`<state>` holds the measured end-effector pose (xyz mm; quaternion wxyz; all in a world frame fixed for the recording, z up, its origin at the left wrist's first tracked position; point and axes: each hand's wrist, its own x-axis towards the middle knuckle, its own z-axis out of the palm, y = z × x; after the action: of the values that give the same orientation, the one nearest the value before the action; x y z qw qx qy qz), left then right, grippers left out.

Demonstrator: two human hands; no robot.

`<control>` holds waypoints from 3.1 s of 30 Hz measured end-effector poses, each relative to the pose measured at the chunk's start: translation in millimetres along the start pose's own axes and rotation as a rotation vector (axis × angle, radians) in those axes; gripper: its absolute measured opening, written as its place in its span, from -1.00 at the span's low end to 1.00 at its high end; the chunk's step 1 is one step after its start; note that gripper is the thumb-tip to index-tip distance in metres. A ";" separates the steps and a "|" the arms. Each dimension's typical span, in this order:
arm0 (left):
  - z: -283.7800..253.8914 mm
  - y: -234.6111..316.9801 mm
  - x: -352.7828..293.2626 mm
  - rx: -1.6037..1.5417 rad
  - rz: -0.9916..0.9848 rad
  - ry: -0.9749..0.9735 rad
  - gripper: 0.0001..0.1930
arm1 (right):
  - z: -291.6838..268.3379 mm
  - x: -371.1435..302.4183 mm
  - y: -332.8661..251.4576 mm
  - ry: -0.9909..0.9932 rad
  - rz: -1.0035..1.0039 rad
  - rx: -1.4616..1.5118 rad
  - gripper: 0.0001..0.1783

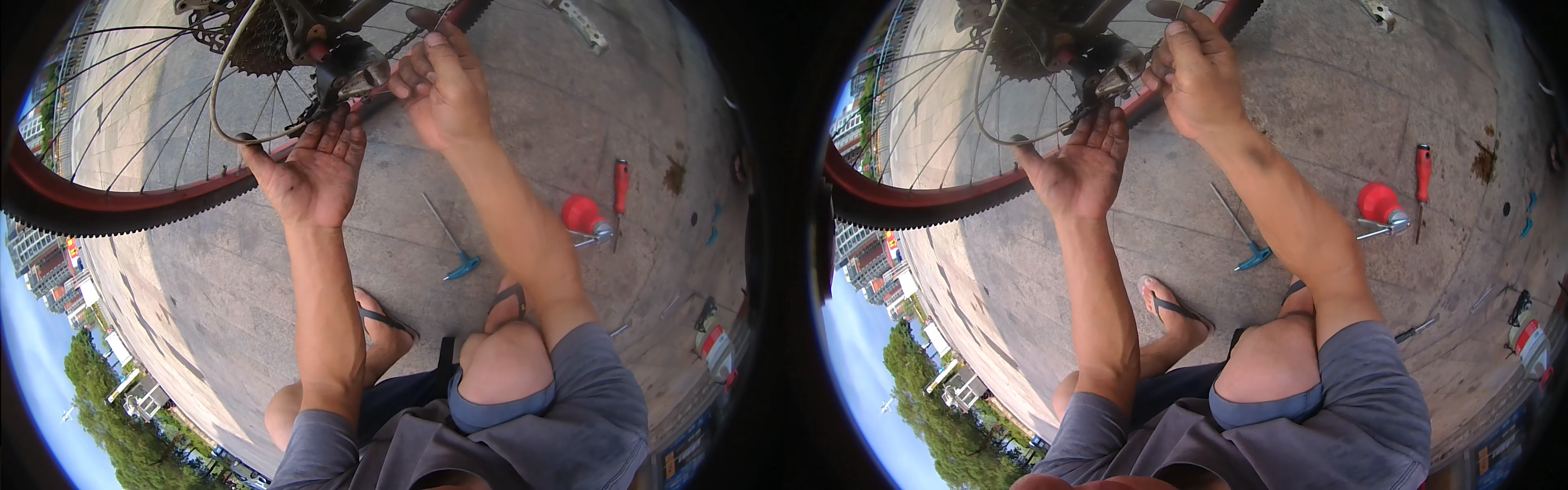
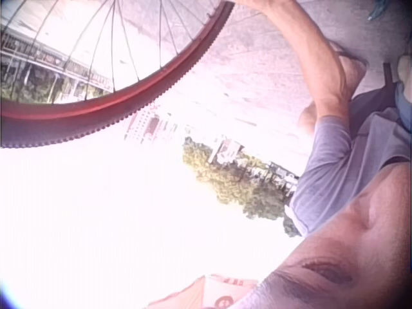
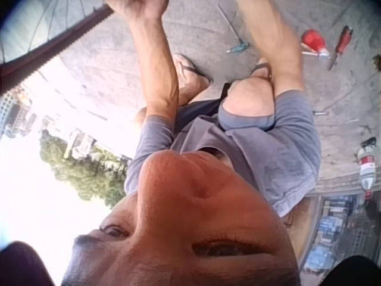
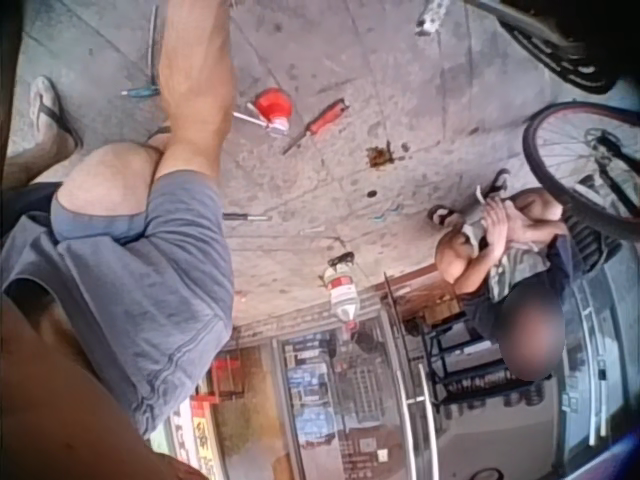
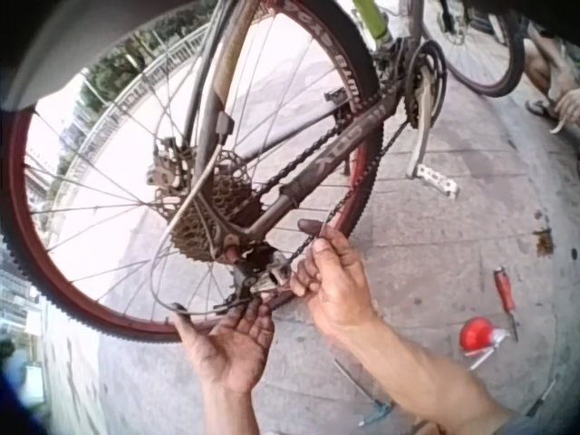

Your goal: The person adjusts the rear derailleur and cable on a bicycle using an Allen key. They route the cable, tighten the bolt, and test the chain movement by rotating the pedals.

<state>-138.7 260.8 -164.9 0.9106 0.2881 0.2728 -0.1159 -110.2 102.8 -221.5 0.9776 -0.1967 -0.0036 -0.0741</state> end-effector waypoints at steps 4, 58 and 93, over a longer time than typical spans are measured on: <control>-0.6 7.8 -1.1 -0.084 -0.160 -0.126 0.07 | 6.6 8.6 -6.5 -0.046 0.046 -0.253 -0.71; 7.6 -6.7 36.4 0.086 -0.273 -0.055 -0.35 | -2.1 11.4 -25.8 -0.102 0.146 -0.574 -0.75; 20.2 -21.3 34.9 0.354 -0.257 -0.068 -0.17 | -10.2 17.0 -13.4 -0.025 0.157 -0.488 -0.74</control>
<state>-109.1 229.9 -180.6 0.8322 0.4022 0.2520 -0.2867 -95.5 84.3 -225.2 0.9038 -0.4275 0.0178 0.0057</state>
